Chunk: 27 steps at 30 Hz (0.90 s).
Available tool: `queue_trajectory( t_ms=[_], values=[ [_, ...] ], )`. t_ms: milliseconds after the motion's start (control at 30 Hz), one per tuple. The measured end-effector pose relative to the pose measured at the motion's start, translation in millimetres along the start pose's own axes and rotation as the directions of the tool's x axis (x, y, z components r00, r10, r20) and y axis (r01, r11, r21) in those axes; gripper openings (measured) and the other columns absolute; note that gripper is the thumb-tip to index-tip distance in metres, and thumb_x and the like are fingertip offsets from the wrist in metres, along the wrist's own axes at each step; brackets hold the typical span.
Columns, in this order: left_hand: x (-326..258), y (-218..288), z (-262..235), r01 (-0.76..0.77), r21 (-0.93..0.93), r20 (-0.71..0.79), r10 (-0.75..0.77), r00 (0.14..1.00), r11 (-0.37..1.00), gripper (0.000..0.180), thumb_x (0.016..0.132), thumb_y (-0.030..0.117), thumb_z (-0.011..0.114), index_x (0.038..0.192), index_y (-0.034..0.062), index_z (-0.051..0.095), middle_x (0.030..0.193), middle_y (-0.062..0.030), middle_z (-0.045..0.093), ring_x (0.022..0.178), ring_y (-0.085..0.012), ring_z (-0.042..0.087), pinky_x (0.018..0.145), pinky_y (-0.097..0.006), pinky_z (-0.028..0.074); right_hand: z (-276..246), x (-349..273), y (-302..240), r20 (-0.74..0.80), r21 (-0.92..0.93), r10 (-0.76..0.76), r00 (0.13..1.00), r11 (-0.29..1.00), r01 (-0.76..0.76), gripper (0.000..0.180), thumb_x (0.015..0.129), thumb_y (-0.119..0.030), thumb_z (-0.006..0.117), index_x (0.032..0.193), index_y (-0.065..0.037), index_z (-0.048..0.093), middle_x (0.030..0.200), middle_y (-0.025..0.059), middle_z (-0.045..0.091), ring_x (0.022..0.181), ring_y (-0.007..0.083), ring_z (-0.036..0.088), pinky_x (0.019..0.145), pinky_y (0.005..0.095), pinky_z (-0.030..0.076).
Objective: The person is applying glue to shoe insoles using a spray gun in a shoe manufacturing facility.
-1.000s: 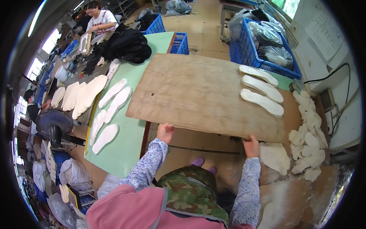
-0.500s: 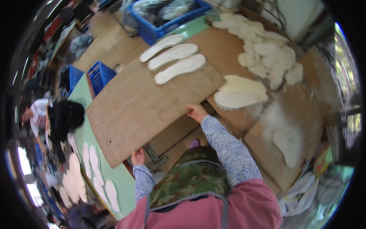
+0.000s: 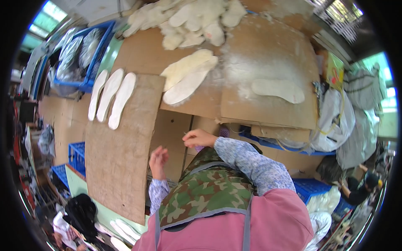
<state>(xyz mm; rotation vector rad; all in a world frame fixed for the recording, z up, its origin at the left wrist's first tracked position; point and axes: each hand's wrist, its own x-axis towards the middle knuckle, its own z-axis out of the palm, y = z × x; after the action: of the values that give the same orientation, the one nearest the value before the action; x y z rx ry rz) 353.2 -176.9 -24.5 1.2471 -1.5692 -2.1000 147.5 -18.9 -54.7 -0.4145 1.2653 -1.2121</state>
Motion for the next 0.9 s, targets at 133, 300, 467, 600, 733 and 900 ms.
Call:
queue_trajectory(
  t_ms=[133, 300, 467, 600, 733, 900],
  values=[
    [83, 78, 89, -0.376, 0.25, 0.352, 0.279, 0.894, 0.892, 0.025, 0.097, 0.013, 0.043, 0.115, 0.0022, 0.056, 0.099, -0.0077, 0.063, 0.082, -0.013, 0.058, 0.076, -0.028, 0.049, -33, -102, 2, -0.29, -0.203, -0.13, 0.948, 0.977, 0.072, 0.022, 0.086, -0.02, 0.064, 0.091, 0.001, 0.065, 0.078, 0.005, 0.067, 0.07, 0.0111, 0.063, 0.062, 0.0249, 0.049],
    [105, 132, 239, -0.611, 0.2, 0.629, 0.378, 0.679, 0.766, 0.026, 0.093, 0.002, 0.041, 0.113, 0.0016, 0.057, 0.095, -0.0081, 0.065, 0.083, -0.0129, 0.059, 0.078, -0.027, 0.048, -79, -220, -2, -0.656, 0.033, -0.005, 0.755, 0.999, 0.036, 0.02, 0.087, -0.018, 0.062, 0.079, 0.001, 0.063, 0.069, 0.0043, 0.064, 0.061, 0.0098, 0.06, 0.059, 0.0256, 0.049],
    [82, 103, 364, -0.795, 0.269, 0.772, 0.372, 0.516, 0.543, 0.028, 0.086, -0.001, 0.044, 0.111, 0.0007, 0.056, 0.1, -0.0117, 0.059, 0.089, -0.0224, 0.058, 0.081, -0.032, 0.047, -176, -311, 33, -0.939, -0.261, -0.297, 0.175, 0.943, 0.205, 0.013, 0.083, -0.006, 0.059, 0.094, -0.001, 0.064, 0.079, 0.003, 0.065, 0.073, 0.01, 0.061, 0.066, 0.0246, 0.049],
    [88, 55, 412, -0.809, 0.46, 0.718, 0.382, 0.582, 0.367, 0.038, 0.079, -0.002, 0.046, 0.117, 0.0009, 0.051, 0.106, -0.0182, 0.049, 0.096, -0.0313, 0.053, 0.084, -0.038, 0.044, -284, -371, 32, -0.921, -0.323, -0.316, -0.228, 0.947, -0.009, 0.017, 0.08, -0.007, 0.06, 0.095, -0.001, 0.065, 0.085, 0.0105, 0.066, 0.076, 0.0166, 0.064, 0.069, 0.0274, 0.05],
    [98, 40, 431, -0.73, 0.545, 0.632, 0.371, 0.681, 0.412, 0.039, 0.078, -0.001, 0.049, 0.116, 0.0008, 0.05, 0.1, -0.0158, 0.05, 0.089, -0.0265, 0.054, 0.081, -0.036, 0.044, -389, -401, 33, -0.865, -0.273, -0.361, -0.349, 0.921, -0.277, 0.026, 0.077, -0.018, 0.063, 0.098, -0.004, 0.066, 0.093, 0.0144, 0.065, 0.086, 0.0295, 0.063, 0.079, 0.037, 0.05],
    [114, 44, 424, -0.42, 0.606, 0.511, 0.075, 0.857, 0.675, 0.033, 0.077, -0.003, 0.053, 0.109, 0.0019, 0.052, 0.087, -0.0064, 0.051, 0.075, -0.0153, 0.051, 0.073, -0.028, 0.045, -469, -426, 32, -0.883, -0.01, -0.283, -0.375, 0.809, -0.587, 0.036, 0.071, -0.023, 0.065, 0.103, -0.006, 0.064, 0.097, 0.0183, 0.064, 0.091, 0.0334, 0.062, 0.084, 0.0394, 0.048]
  ],
)
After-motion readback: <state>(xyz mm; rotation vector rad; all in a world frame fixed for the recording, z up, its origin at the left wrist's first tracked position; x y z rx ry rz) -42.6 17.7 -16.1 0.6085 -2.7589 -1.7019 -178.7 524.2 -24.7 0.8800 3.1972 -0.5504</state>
